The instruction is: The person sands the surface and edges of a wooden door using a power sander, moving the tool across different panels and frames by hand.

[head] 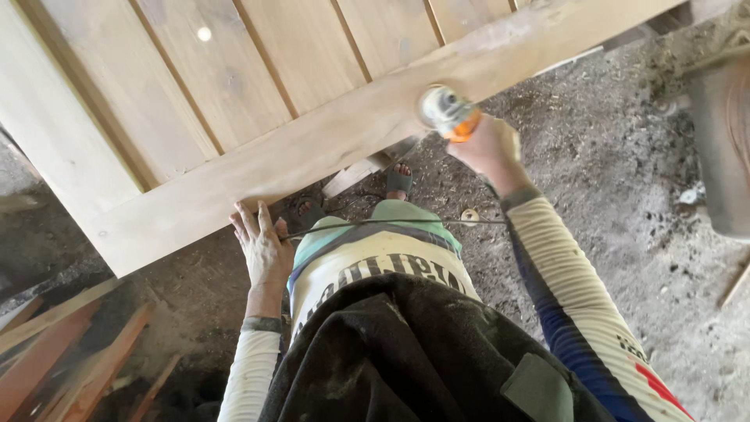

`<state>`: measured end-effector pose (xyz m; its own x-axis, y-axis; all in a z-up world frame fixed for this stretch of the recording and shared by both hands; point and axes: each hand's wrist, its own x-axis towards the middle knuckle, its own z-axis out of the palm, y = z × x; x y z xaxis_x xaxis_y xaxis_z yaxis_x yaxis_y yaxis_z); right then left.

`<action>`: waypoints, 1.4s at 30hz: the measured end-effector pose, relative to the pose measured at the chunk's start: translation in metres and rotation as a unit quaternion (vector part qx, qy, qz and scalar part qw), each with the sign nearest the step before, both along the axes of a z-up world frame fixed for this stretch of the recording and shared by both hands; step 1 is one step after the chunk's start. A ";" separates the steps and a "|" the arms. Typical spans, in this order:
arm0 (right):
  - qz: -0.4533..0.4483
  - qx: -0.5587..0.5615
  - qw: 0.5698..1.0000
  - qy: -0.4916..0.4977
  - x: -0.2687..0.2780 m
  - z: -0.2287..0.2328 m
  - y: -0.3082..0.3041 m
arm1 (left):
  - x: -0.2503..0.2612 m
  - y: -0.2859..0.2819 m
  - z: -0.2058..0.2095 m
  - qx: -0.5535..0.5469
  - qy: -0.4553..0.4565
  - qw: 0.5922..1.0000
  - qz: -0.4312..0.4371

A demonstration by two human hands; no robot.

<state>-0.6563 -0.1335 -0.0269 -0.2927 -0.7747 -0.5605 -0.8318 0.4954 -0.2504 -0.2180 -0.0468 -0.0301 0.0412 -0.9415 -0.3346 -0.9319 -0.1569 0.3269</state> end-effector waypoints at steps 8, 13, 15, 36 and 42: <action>-0.264 0.001 0.964 0.012 -0.166 -0.005 -0.030 | -0.057 -0.015 0.007 0.059 -0.020 0.998 0.023; -0.312 -0.020 0.949 -0.034 -0.167 -0.001 -0.038 | -0.057 -0.010 0.013 0.045 -0.003 0.999 0.023; -0.318 0.018 0.947 -0.042 -0.135 0.001 -0.041 | -0.057 -0.014 0.015 0.050 -0.002 0.999 0.020; 0.357 -0.121 0.918 -0.120 0.191 0.022 -0.067 | -0.043 -0.026 0.030 0.028 0.004 0.998 0.050; 0.314 -0.061 0.939 -0.122 0.132 0.024 -0.080 | -0.047 -0.020 0.030 0.013 -0.007 0.998 0.061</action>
